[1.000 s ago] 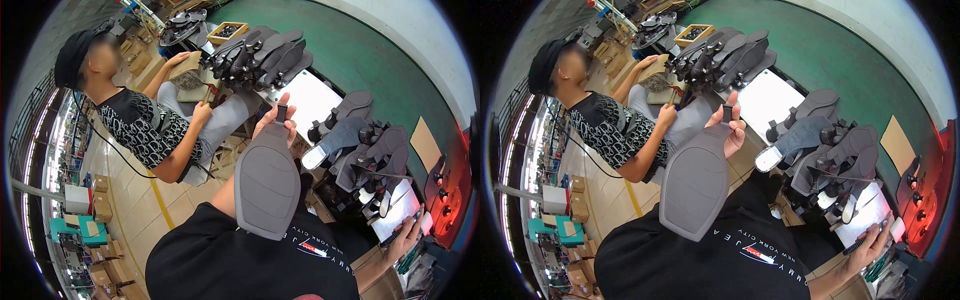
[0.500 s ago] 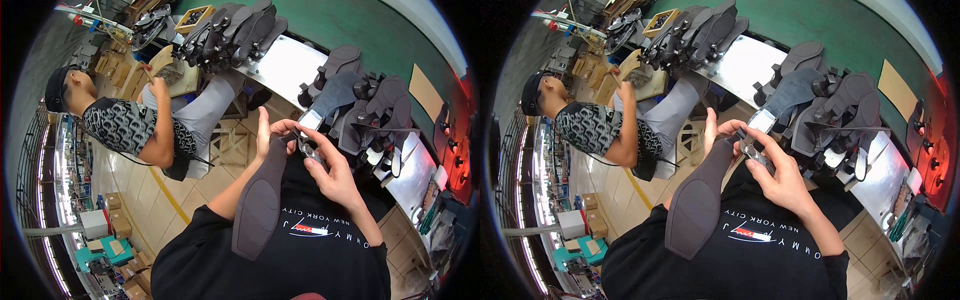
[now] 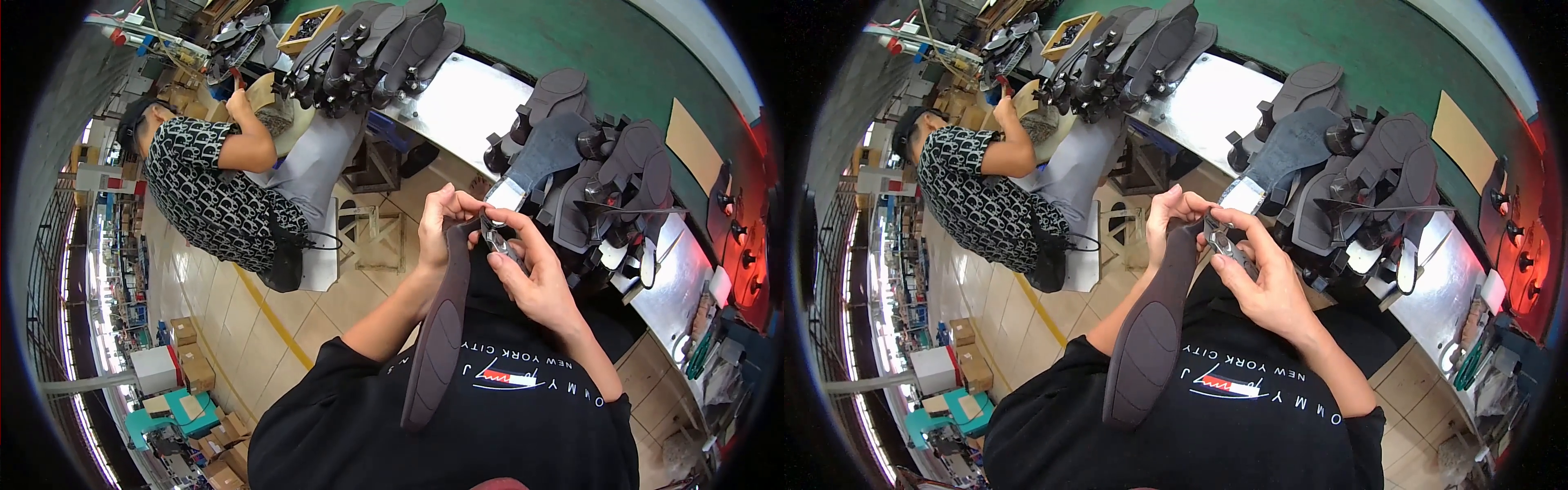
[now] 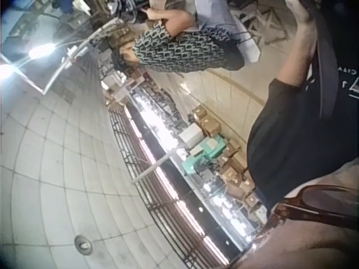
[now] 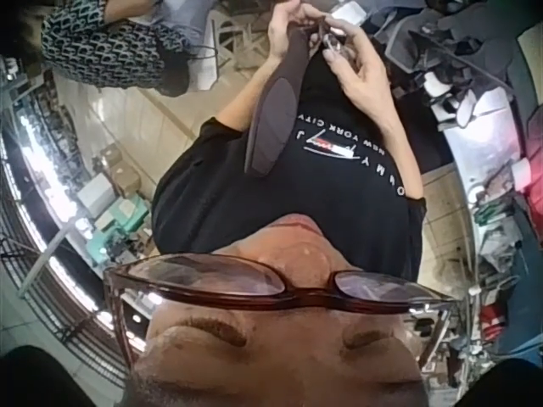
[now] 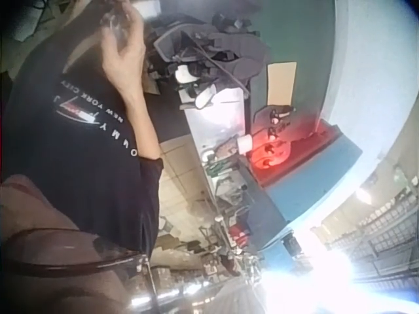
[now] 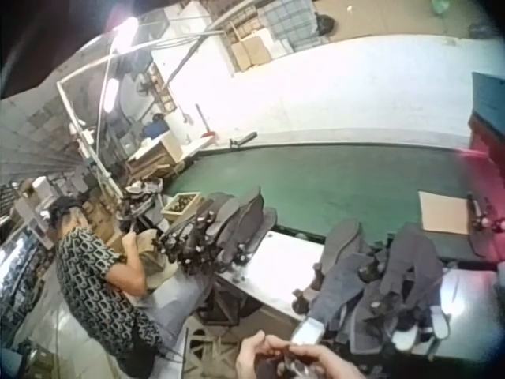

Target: The person is assembling and finishing components for shoes on a production line.

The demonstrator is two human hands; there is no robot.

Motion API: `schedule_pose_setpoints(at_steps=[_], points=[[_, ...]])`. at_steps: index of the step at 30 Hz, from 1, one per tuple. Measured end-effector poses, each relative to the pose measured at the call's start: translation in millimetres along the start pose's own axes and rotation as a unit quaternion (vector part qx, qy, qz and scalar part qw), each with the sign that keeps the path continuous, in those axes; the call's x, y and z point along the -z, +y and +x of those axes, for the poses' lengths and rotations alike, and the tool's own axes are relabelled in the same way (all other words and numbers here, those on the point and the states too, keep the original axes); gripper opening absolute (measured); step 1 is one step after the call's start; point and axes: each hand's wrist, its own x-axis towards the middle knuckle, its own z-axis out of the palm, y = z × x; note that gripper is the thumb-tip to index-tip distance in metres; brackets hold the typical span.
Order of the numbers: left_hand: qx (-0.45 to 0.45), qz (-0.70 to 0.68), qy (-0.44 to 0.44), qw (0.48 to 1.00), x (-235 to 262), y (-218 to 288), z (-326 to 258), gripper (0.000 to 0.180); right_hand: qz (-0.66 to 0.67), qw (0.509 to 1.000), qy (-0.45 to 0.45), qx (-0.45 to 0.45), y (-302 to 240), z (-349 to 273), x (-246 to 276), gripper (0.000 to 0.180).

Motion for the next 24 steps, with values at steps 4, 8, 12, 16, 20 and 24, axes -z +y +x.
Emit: schedule_pose_setpoints(at_steps=[4, 8, 12, 16, 20, 24], points=[[0.001, -0.006, -0.011, 1.000, -0.9, -2.0, 1.2, 0.056, 0.030, 0.999, -0.003, -0.013, 0.5, 0.5, 0.8, 0.046], [-0.007, 0.010, -0.005, 1.000, -2.8, -2.1, 1.0, 0.054, 0.040, 0.999, 0.000, -0.015, 0.7, 0.1, 2.2, 0.045], [-0.008, 0.003, -0.008, 1.000, -0.6, -4.8, 4.1, 0.053, 0.049, 0.999, 0.003, -0.005, 1.0, 0.7, 2.2, 0.045], [-0.009, 0.014, -0.003, 1.000, -6.0, -1.9, 2.8, 0.053, 0.046, 0.999, 0.003, -0.015, 0.7, 0.4, 4.2, 0.045], [-0.043, 0.007, -0.001, 0.999, -7.0, -0.9, -0.1, 0.052, 0.097, 0.994, -0.005, -0.050, -2.3, -1.9, 3.3, 0.046], [-0.046, -0.034, -0.003, 0.998, -7.8, 0.1, -1.2, 0.052, 0.083, 0.993, -0.006, -0.078, -0.7, -3.7, 2.6, 0.046]])
